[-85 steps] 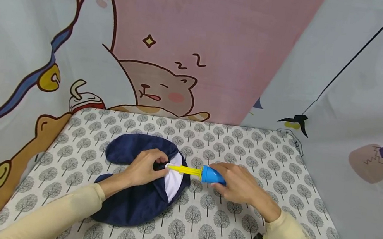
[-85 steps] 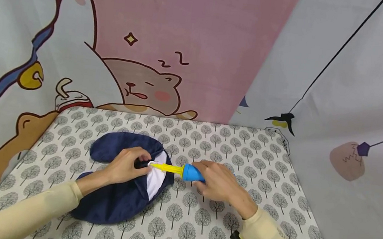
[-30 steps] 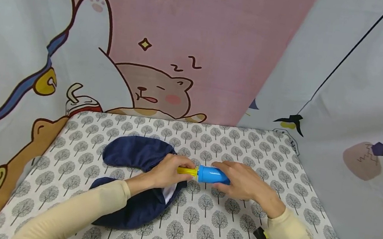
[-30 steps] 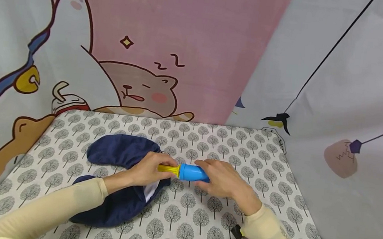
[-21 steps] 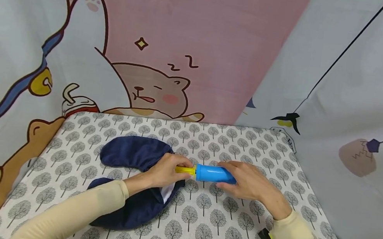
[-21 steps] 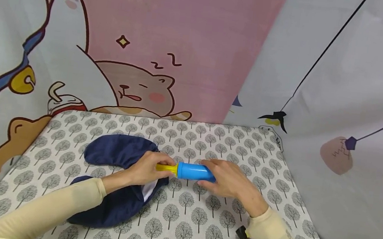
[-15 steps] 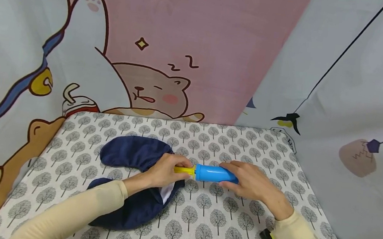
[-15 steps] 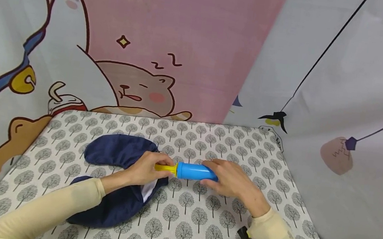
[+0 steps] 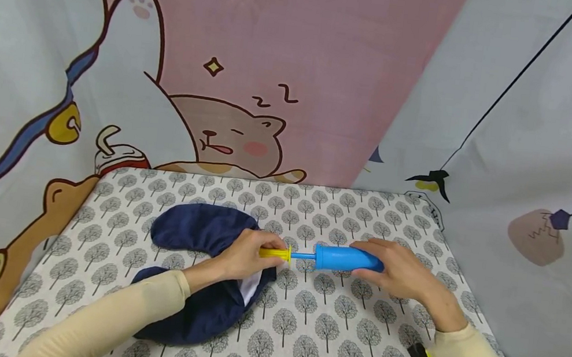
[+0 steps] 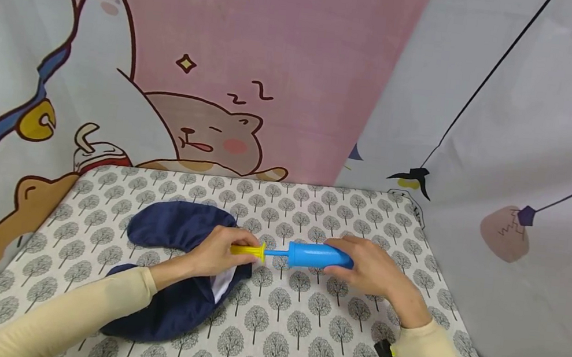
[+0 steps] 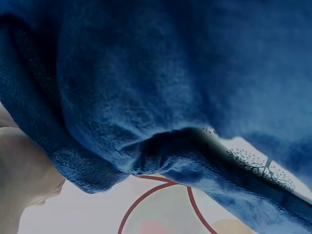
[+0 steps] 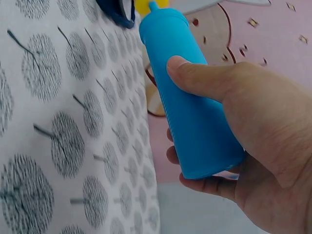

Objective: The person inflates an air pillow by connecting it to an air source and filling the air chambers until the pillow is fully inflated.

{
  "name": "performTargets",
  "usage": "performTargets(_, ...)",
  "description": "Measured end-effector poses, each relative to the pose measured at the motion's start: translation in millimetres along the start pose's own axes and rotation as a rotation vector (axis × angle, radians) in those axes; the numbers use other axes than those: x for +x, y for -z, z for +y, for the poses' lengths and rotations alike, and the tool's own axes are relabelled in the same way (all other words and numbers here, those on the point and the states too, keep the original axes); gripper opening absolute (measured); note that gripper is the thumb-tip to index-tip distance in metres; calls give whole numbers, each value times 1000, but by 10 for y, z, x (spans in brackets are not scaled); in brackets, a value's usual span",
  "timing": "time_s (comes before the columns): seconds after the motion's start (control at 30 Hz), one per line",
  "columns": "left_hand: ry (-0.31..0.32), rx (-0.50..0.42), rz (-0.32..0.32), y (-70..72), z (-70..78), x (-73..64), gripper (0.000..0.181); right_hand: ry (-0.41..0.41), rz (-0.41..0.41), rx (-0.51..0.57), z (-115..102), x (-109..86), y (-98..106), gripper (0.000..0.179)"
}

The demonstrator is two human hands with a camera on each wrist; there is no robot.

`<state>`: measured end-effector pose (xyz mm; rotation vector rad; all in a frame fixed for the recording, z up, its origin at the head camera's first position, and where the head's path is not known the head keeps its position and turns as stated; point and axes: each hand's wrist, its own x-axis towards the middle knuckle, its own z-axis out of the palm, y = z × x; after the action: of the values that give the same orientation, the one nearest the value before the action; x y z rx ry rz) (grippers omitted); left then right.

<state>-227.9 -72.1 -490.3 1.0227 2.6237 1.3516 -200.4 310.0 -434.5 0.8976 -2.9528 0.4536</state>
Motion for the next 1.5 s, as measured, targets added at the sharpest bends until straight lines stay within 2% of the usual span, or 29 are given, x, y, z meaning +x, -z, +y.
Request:
performTargets(0.27, 36, -7, 0, 33, -12, -16, 18, -85, 19, 101, 319, -212, 176, 60)
performTargets(0.5, 32, -56, 6, 40, 41, -18, 17, -66, 116, 144, 456, -307, 255, 56)
performTargets(0.73, 44, -63, -9, 51, 159, -9, 22, -20, 126, 118, 260, -175, 186, 54)
performTargets(1.0, 84, -56, 2, 33, 164, -56, 22, 92, 142, 131, 8, 53, -14, 50)
performTargets(1.13, 89, -60, 7, 29, 161, -52, 21, 101, 160, 83, -132, 155, -96, 52)
performTargets(1.37, 85, -45, 8, 37, 135, -43, 20, 112, 164, 82, -358, 309, -199, 55)
performTargets(1.5, 73, -17, 1, 49, 109, -34, 19, 82, 162, 77, -395, 329, -222, 56)
